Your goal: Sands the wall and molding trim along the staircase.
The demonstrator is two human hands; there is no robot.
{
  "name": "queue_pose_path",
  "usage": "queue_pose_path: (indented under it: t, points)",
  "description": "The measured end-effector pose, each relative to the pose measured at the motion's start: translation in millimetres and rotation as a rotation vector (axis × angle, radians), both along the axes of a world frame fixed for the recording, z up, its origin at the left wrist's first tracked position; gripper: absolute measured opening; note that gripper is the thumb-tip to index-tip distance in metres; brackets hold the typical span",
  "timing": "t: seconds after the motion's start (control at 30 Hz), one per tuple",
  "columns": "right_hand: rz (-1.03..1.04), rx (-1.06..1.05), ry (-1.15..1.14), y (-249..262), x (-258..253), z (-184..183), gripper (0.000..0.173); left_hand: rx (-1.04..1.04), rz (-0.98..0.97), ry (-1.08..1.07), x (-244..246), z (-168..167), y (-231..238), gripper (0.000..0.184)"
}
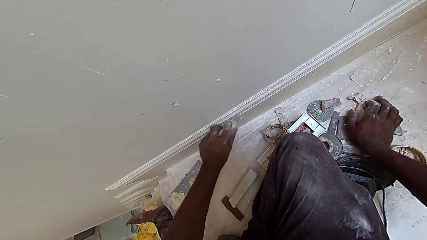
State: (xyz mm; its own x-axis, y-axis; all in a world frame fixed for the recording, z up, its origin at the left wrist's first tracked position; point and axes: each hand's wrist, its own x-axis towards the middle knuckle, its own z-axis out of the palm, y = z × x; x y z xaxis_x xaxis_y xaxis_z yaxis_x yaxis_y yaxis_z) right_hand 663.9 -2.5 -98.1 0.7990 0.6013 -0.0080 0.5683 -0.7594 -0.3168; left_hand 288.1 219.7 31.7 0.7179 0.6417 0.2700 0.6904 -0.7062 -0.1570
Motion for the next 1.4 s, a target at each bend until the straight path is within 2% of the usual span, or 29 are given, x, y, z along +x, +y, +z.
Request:
queue_pose_path:
  t: [0.1, 0.23, 0.33, 0.4, 0.57, 0.67, 0.73, 0.93, 1.03, 1.13, 1.3, 1.4]
  points:
    - [0.006, 0.005, 0.017, 0.0, -1.6, 3.2, 0.077, 0.03, 0.0, -0.037, 11.1, -3.9, -1.2, 0.039]
    - [0.007, 0.018, 0.017, -0.3, -0.9, 6.1, 0.076, -0.157, 0.037, 0.032, 112.7, 6.4, -17.4, 0.038]
    - [0.003, 0.02, 0.012, 0.2, 0.8, 3.6, 0.074, -0.13, -0.001, 0.059, 152.8, 11.8, -20.2, 0.037]
    - [0.001, 0.017, 0.013, -0.8, 1.5, 1.8, 0.075, -0.144, -0.012, 0.051, 132.3, 9.0, -15.4, 0.039]
    - [-0.004, 0.017, 0.007, 0.6, 1.7, -2.2, 0.076, -0.09, 0.071, 0.04, 16.8, 3.1, -5.8, 0.044]
    - [-0.011, -0.003, 0.008, 1.0, 0.5, 0.3, 0.075, -0.013, 0.046, -0.017, -7.1, -4.0, -2.5, 0.042]
    - [-0.011, -0.004, 0.006, 0.7, -0.5, 1.8, 0.075, -0.061, 0.061, -0.032, 22.6, -4.8, -6.7, 0.042]
    - [-0.013, 0.009, -0.001, 0.2, -1.7, 2.4, 0.074, -0.279, 0.14, 0.031, 204.9, 11.8, -41.0, 0.042]
    - [-0.01, 0.003, 0.004, 1.3, -1.8, 2.4, 0.074, -0.302, 0.103, 0.085, 238.7, 15.4, -42.2, 0.044]
    - [0.012, 0.017, 0.021, 0.4, -2.1, 3.6, 0.074, -0.315, 0.095, 0.114, 199.8, 7.7, -33.7, 0.047]
    - [0.038, 0.026, 0.026, 2.1, -2.8, 4.1, 0.08, -0.384, 0.247, 0.137, 29.1, -22.3, -21.4, 0.051]
    - [0.035, 0.013, 0.014, 2.1, -1.3, 1.9, 0.081, -0.39, 0.386, 0.046, -51.3, -21.1, -35.3, 0.053]
